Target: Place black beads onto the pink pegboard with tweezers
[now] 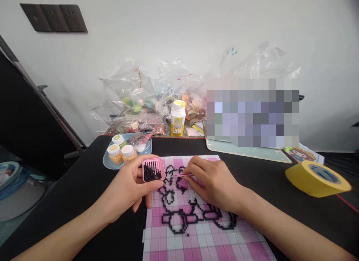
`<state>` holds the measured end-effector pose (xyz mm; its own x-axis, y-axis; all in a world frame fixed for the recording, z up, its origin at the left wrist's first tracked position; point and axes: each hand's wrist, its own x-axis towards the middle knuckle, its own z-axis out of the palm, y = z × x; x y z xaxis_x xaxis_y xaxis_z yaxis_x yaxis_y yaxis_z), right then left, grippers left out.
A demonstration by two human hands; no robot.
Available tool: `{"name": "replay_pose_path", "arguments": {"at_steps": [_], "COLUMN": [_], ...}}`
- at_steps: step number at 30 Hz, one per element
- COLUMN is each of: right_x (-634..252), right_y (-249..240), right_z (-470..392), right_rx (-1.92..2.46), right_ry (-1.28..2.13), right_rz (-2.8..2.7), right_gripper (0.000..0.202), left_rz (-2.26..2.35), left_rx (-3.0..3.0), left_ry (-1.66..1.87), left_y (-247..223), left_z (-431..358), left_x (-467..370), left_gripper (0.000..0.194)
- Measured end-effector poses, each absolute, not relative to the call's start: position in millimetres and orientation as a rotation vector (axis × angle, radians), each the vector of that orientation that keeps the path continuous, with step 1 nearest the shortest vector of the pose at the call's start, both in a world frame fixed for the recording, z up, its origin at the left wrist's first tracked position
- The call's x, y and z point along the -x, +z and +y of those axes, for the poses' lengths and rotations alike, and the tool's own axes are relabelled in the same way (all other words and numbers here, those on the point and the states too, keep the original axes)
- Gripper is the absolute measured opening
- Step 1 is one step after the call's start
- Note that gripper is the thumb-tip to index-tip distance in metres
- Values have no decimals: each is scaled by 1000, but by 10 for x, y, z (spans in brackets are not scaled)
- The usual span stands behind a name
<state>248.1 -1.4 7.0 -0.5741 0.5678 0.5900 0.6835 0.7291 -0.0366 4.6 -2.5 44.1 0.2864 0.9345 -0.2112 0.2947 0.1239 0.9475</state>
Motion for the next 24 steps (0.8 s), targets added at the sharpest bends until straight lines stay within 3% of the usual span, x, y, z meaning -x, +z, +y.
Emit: {"name": "replay_pose_path", "arguments": {"at_steps": [24], "right_x": [-2472], "right_y": [69], "right_z": [-6], "right_rx": [939], "right_ry": [-285], "right_rz": [-2349], "right_gripper": [29], "left_rz": [1214], "left_rx": [-1408], "left_ry": [695], "left_y": [443], "left_z": [-19], "left_x": [-52], "left_gripper": [56]}}
